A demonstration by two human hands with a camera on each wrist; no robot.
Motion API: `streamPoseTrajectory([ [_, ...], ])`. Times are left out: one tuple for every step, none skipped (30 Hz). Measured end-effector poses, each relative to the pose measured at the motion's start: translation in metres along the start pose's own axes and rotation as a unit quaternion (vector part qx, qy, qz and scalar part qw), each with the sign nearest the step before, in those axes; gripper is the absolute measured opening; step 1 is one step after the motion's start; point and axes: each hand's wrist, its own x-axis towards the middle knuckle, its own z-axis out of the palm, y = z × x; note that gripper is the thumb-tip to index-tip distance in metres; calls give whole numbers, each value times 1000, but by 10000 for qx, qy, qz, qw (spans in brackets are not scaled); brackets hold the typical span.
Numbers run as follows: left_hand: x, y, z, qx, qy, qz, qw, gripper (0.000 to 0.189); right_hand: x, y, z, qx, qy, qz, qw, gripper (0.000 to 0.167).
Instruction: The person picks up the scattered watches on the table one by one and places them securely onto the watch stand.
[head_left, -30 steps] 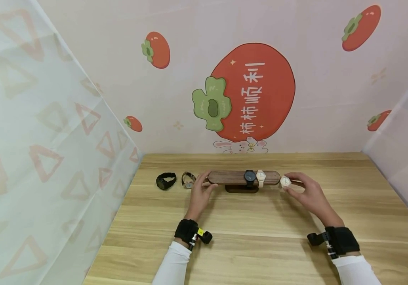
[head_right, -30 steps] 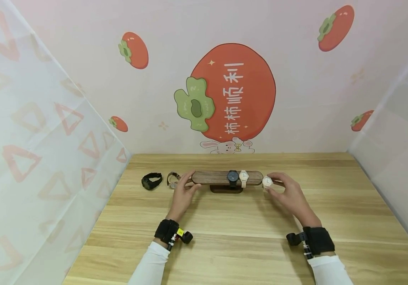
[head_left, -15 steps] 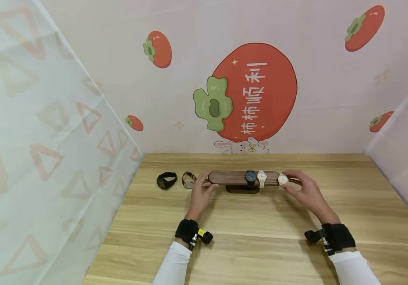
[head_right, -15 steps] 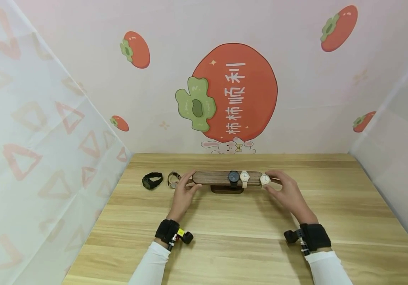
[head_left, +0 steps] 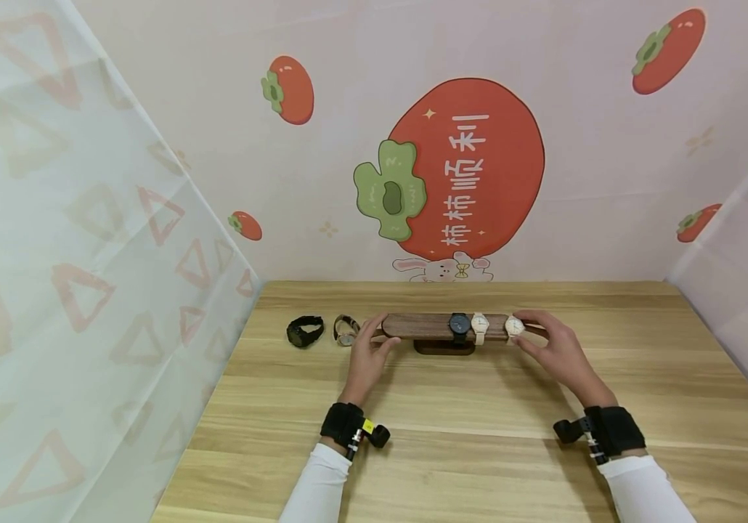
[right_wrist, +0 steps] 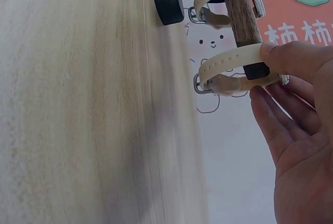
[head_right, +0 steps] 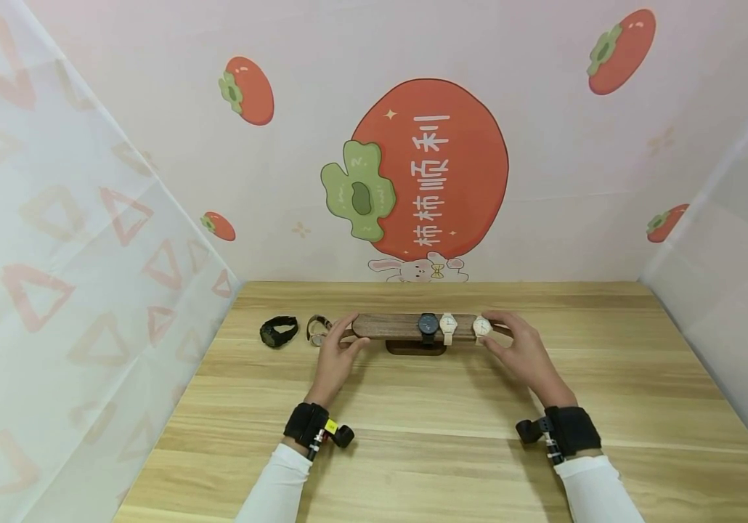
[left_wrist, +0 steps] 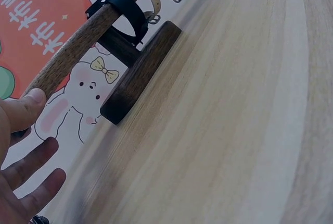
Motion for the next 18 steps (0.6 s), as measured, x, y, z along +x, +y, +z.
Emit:
streamPoseTrajectory([
  [0,0,0,-2,6,-8,10000,60,0,0,0,8,3,-9,10000,47],
  [0,0,0,-8,12,-9,10000,60,0,0,0,11,0,-13,10000,47],
  [0,-1,1,-19,19,-13,10000,60,0,1,0,13,-4,-22,10000,47],
  [0,-1,1,-22,24,-9,10000,60,0,1,0,23,-10,-36,10000,48],
  [0,-1,1,-26,27,2,10000,60,0,1,1,24,-9,-55,10000,48],
  [0,-1,1,-36,27,4,10000,60,0,2,1,31,-11,-73,10000,48],
  [0,-1,0,-43,27,8,10000,59,0,2,1,35,-15,-92,10000,48],
  [0,-1,0,-42,25,13,10000,59,0,2,1,35,-13,-119,9999,48],
  [0,-1,0,-40,20,14,10000,59,0,3,1,19,-6,-151,9999,49],
  [1,-1,0,-33,15,8,10000,59,0,3,2,12,0,-175,9998,49],
  [1,-1,0,-24,8,2,10000,59,0,3,2,-4,1,-197,9998,49],
  [1,-1,0,-15,3,-11,10000,60,1,3,2,-26,4,-218,9998,49],
  [1,-1,0,0,-1,-17,10000,60,1,3,2,-56,8,-237,9997,49],
  [1,-1,0,9,-7,-22,10000,60,1,2,2,-93,12,-260,9996,49],
  [1,-1,0,20,-16,-31,10000,60,1,2,2,-126,13,-277,9995,49],
  [1,-1,0,37,-18,-37,10000,60,1,2,3,-149,12,-291,9995,49],
  [1,-1,0,46,-22,-40,10000,60,1,2,3,-172,12,-298,9994,50],
  [1,-1,0,51,-25,-38,10000,60,1,2,3,-192,14,-298,9994,50],
])
